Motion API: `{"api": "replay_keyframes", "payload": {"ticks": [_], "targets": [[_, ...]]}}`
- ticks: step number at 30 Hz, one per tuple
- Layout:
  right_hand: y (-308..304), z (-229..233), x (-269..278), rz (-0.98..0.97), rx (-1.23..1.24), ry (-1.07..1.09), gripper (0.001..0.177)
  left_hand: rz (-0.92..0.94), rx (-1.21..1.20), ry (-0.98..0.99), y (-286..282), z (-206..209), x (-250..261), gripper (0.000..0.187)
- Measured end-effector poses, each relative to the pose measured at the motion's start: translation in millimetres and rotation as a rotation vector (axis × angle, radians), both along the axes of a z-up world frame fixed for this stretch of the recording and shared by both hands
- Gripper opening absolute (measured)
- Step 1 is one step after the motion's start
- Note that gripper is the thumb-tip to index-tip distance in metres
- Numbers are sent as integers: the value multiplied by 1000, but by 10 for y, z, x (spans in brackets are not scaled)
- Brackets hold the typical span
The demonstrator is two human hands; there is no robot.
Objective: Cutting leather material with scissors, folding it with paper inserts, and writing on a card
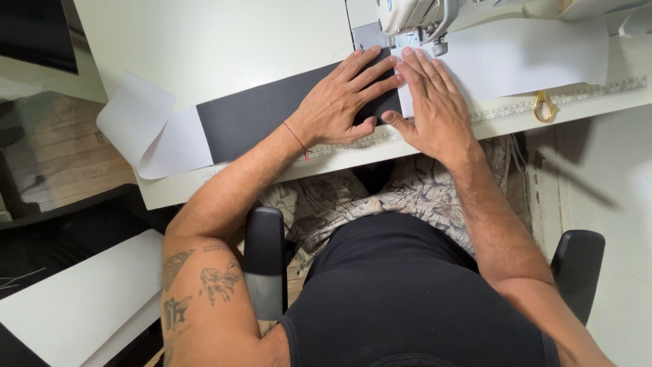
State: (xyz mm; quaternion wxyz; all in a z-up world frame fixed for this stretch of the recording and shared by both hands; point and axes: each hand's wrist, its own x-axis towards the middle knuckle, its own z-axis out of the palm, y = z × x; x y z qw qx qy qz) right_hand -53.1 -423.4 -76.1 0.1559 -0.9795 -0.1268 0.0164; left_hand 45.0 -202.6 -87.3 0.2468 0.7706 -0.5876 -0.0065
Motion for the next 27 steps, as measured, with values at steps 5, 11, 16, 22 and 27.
{"api": "replay_keyframes", "payload": {"ticks": [5,11,16,22,27], "targets": [[-10,55,81,-15,16,22,96,-14,-9,-9,-20,-10,107,66],[-16,50,83,-10,23,5,98,-20,-35,-9,-14,-14,128,66],[4,62,113,-12,-14,-24,95,-16,-32,-1,-5,28,161,69],[11,49,90,-9,-32,-72,92,-26,-16,1,2,14,167,66],[1,43,71,-13,-17,-67,91,-17,3,-11,1,-21,153,67]]}}
